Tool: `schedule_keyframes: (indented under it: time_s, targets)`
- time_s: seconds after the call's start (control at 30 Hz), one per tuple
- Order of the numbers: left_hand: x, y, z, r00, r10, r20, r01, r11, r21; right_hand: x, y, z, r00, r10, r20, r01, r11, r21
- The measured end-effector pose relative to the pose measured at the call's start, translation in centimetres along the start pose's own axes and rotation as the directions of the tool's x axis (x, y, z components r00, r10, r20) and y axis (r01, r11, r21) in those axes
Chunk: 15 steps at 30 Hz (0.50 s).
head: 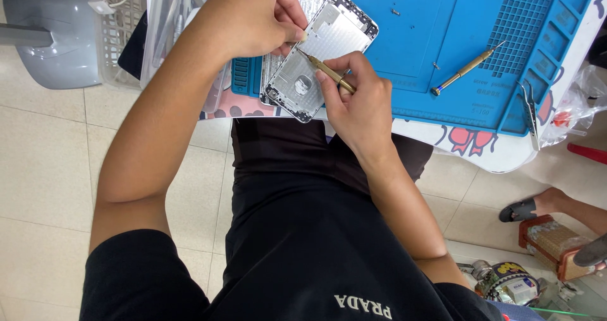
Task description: The person removes screws and handles the internal chassis to repair a mobile phone.
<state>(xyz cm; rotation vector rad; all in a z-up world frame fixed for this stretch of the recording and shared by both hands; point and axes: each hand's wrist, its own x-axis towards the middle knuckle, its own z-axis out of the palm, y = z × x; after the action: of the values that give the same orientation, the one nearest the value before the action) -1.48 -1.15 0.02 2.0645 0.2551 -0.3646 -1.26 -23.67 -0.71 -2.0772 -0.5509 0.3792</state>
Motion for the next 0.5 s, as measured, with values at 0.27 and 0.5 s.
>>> schedule_keyframes:
  time_s: [0.27, 0.5]
  targets:
    - [-2.3, -0.6, 1.2, 0.951, 0.233, -0.204, -0.204, 0.967, 0.153, -1.2, 0.3, -2.3, 1.000, 0.000, -0.008, 0.000, 1.000, -0.002]
    - [-7.7, 3.0, 3.0, 0.868, 0.240, -0.434, -0.217, 0.971, 0.102, -2.9, 4.9, -4.6, 0.984, -0.141, -0.105, 0.152, 0.983, 0.103]
